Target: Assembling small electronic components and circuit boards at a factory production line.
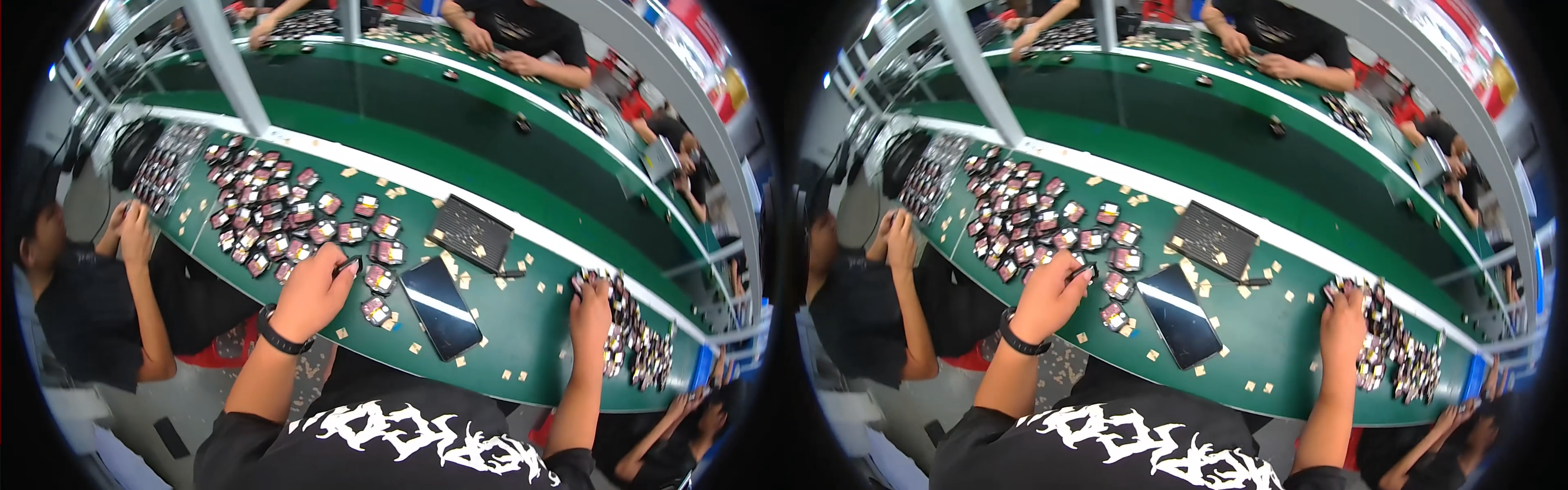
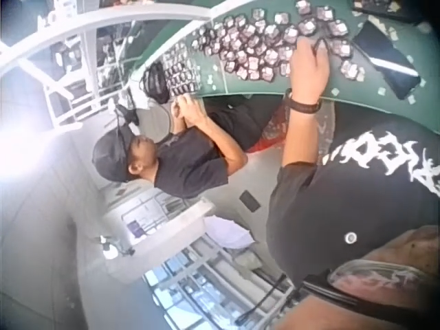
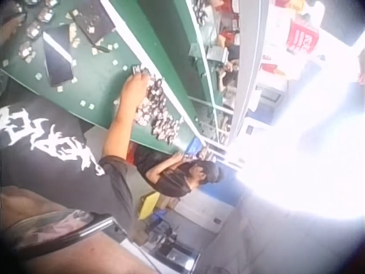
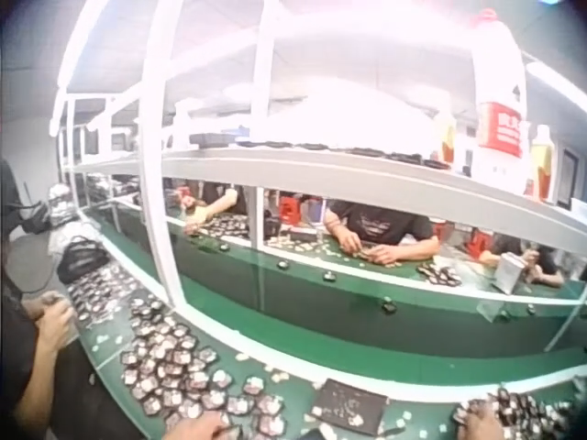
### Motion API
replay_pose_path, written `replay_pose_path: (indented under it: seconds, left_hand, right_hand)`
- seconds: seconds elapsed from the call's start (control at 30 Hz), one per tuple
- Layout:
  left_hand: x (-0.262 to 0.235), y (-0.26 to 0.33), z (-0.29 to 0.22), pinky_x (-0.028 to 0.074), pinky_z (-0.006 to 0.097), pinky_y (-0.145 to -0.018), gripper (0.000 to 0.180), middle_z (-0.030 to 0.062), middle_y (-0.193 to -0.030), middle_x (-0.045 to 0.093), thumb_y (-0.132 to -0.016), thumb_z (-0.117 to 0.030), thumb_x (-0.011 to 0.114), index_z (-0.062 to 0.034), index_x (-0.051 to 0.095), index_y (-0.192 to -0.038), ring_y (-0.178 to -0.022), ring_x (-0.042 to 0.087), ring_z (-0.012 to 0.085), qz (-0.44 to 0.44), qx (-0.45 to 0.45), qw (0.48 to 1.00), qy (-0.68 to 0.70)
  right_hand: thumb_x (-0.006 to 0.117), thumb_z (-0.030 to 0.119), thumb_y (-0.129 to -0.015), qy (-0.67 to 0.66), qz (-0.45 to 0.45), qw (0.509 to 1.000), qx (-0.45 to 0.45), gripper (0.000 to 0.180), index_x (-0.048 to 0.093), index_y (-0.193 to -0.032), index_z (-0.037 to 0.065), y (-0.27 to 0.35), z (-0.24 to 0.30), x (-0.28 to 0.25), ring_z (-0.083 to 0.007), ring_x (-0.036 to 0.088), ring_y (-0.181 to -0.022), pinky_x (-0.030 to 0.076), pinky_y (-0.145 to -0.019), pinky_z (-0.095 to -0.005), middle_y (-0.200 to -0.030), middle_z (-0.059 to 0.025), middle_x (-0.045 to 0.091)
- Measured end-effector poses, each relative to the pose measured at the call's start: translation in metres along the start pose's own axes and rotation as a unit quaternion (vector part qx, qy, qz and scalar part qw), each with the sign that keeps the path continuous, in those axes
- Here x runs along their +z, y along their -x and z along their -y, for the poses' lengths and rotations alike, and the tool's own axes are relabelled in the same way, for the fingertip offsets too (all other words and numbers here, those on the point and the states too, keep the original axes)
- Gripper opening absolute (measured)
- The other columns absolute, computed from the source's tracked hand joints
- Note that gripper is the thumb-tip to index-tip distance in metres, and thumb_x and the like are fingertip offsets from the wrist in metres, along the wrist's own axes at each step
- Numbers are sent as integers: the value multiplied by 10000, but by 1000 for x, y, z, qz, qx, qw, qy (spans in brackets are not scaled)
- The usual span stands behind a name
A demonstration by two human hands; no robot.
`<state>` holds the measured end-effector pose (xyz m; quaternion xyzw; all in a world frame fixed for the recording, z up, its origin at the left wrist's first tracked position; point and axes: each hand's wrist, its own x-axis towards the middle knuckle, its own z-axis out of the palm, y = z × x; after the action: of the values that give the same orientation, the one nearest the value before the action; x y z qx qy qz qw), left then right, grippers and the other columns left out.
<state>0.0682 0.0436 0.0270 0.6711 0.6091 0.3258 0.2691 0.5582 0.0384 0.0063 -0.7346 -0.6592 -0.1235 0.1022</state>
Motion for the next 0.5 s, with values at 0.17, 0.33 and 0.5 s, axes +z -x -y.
replay_pose_path:
  seconds: [0.17, 0.33, 0.5]
  left_hand:
    - [-7, -6, 15, 495, 493, -720, 137, 164, -881, 632, -893, -147, 690, -19, 648, -909, -836, 627, 394, -97, 52, 990, -88]
    - [-3, -14, 24, 481, 465, -743, 136, 156, -863, 579, -866, -124, 721, -7, 678, -922, -848, 602, 384, -115, 57, 982, -136]
    - [1, -9, -8, 488, 457, -793, 226, 156, -895, 585, -861, -139, 738, -13, 660, -1031, -854, 587, 387, -210, 96, 957, -173]
  right_hand:
    - [682, 104, -868, 19, 21, 997, -65, 184, 722, -1033, 32, -10, 5, -1, -337, 683, -886, 565, -730, -439, -1081, -108, 623]
    - [709, 95, -837, 3, -40, 990, -133, 149, 720, -972, 34, -14, 4, 7, -324, 678, -807, 558, -679, -418, -1014, -98, 632]
    - [738, 53, -778, -70, -107, 978, -166, 199, 704, -973, 64, -1, 9, -8, -323, 684, -796, 559, -635, -419, -1001, -83, 641]
